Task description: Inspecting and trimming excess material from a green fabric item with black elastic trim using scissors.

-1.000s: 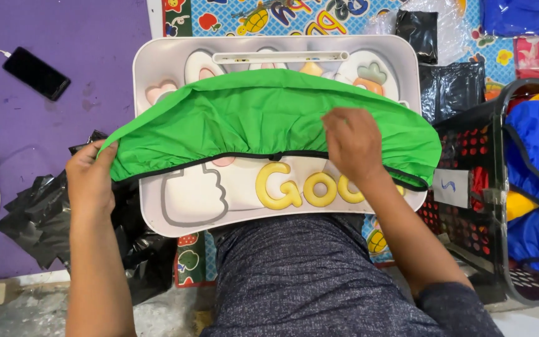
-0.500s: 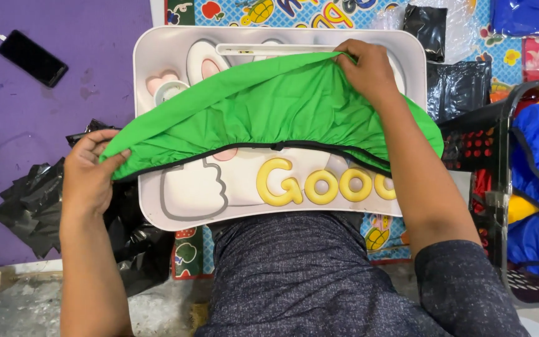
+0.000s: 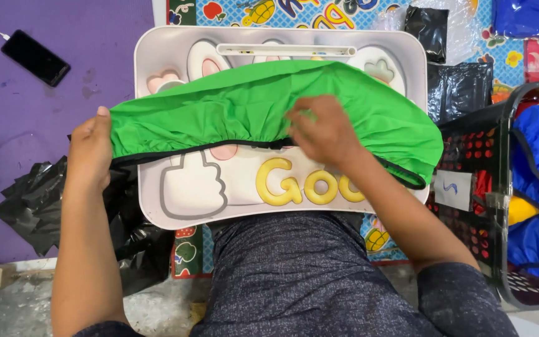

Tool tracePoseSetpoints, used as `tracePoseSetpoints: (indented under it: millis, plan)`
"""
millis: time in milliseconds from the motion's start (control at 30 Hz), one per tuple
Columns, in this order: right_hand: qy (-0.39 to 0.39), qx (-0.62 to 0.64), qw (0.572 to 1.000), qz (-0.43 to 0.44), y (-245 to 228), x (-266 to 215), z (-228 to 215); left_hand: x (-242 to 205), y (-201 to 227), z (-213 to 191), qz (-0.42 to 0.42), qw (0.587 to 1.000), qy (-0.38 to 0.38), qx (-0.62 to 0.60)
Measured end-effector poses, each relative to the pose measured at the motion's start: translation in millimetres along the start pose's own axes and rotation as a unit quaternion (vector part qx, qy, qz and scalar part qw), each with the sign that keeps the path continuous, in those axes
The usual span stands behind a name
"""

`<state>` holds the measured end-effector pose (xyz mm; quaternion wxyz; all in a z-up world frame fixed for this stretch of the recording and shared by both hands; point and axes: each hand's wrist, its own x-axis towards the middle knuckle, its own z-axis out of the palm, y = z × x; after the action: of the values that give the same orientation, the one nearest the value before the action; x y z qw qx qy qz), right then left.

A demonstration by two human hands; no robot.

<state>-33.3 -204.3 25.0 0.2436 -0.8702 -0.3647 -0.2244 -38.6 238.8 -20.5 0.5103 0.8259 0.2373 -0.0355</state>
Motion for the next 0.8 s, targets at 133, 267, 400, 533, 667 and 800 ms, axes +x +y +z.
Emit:
tracePoseSetpoints:
  millis: [133,267,400,533,667,800]
  plan:
    - [-0.097,-0.008,0.994,-0.043,-28.2,-15.2,19.5,6.2,11.0,-6.3,0.016,0.993,-0.005,0.121]
    - [-0.066,-0.053,0.996,-0.003,-28.7,-18.7,29.5,22.3,7.1,-14.9,0.031,0.988,-0.033,0.149]
    - [-0.076,-0.089,0.993,-0.014,-26.6,-28.5,28.2,8.1,45.9,-14.2,-0.019,0.992,-0.071,0.098]
    - [-0.083,-0.045,0.995,-0.014,-33.1,-36.9,10.0,9.8,41.1,-10.6,-0.019,0.993,-0.072,0.094]
    - [-0.090,-0.017,0.996,0.007,-44.8,-45.8,5.1,7.6,41.2,-9.7,0.005,0.984,-0.060,0.166]
    - [-0.102,-0.002,0.995,0.010,-50.8,-53.9,-0.1,9.4,28.8,-5.9,0.184,0.887,0.071,0.417]
